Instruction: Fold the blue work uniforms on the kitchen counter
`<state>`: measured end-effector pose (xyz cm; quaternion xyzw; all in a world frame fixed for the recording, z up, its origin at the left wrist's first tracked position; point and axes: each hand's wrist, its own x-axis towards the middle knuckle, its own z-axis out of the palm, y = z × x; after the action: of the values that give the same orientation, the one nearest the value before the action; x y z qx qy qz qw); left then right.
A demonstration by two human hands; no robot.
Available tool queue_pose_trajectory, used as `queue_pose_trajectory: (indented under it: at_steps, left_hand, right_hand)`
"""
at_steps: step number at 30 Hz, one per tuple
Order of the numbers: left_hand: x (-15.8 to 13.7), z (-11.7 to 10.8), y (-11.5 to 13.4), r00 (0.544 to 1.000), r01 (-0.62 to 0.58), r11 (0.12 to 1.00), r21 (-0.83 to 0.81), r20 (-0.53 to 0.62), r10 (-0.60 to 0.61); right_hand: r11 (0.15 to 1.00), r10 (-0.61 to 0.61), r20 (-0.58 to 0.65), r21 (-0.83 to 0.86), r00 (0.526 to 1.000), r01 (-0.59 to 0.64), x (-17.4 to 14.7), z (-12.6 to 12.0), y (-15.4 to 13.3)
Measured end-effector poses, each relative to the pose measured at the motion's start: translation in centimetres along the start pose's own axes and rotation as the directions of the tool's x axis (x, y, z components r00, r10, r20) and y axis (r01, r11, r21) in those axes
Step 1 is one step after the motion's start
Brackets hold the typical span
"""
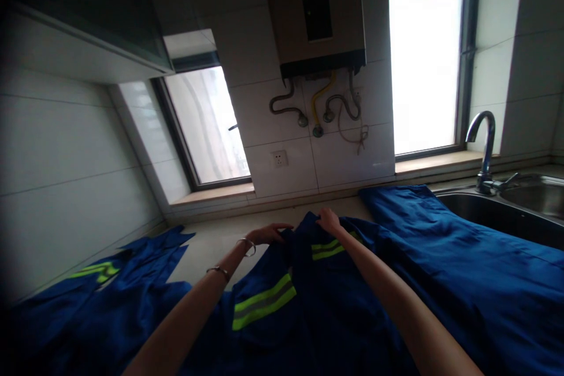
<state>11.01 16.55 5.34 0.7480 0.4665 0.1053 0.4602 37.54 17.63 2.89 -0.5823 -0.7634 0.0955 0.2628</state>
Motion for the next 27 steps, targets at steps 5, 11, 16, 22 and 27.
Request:
queue_pose_trajectory:
  at_steps: [5, 11, 16, 22, 27]
  left_hand:
    - [-1.2, -3.2, 2.5, 0.998, 0.003, 0.963, 0.269, -0.058, 0.013]
    - [-6.5, -5.7, 6.5, 0.924, -0.356, 0.934, 0.025, -0.138, 0.356]
    - [-8.5, -5.8, 9.6, 0.757, -0.563, 0.826, -0.028, -0.417, 0.502]
    - [-3.8, -4.8, 12.1, 0.619, -0.049, 0.916, 0.399, -0.707, 0.342]
    - [0.2, -0.2, 8.6, 0.69, 0.317, 0.758, 0.57, -0.687, 0.227]
  right_hand:
    - [0.973, -0.089, -0.073, 0.207, 0.993, 0.102, 2.4, -3.5, 0.0]
    - [0.66, -0.143, -0.003, 0.745, 0.99, 0.097, 1.3, -10.7, 2.1]
    - [0.61, -0.193, -0.097, 0.767, 0.976, 0.197, 0.8, -14.2, 3.0]
    - [0.903, 0.089, -0.284, 0.428, 0.955, 0.043, 3.4, -13.2, 0.8]
    - [0.982, 0.175, -0.134, 0.091, 0.975, -0.163, 2.1, -8.7, -0.4]
